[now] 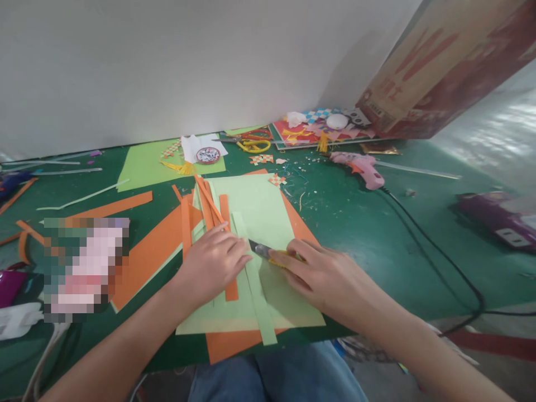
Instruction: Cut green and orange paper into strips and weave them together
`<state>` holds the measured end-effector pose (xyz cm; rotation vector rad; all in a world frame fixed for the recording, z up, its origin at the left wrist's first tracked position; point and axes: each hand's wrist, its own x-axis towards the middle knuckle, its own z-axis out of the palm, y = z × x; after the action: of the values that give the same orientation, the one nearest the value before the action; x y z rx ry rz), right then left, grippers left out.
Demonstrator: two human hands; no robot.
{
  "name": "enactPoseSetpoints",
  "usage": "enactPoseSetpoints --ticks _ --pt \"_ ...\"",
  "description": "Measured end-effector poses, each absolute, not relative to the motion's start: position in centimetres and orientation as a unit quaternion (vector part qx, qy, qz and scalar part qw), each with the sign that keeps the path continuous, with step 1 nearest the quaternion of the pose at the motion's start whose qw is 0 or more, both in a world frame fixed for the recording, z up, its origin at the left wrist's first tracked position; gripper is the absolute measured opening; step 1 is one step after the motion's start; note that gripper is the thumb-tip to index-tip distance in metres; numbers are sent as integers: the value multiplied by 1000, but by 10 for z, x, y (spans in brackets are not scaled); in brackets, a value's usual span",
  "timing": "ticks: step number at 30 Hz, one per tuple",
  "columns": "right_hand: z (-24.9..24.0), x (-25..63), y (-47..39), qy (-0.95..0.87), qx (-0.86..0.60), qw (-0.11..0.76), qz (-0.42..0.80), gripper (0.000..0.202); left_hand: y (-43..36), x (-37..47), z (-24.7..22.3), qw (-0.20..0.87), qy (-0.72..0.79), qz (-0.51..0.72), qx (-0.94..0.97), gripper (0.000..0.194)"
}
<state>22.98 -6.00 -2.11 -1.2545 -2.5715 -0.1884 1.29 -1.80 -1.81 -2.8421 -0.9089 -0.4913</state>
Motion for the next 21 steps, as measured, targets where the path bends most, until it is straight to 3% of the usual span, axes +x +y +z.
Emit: enactPoseSetpoints --ticks 8,21 --pt "-20 229 -60 -889 -433 137 -51 28 -13 8 -34 71 -382 -136 -911 74" --pt "-23 225 -54 -883 -444 141 -52 29 -14 8 -36 73 -391 -121 -909 72"
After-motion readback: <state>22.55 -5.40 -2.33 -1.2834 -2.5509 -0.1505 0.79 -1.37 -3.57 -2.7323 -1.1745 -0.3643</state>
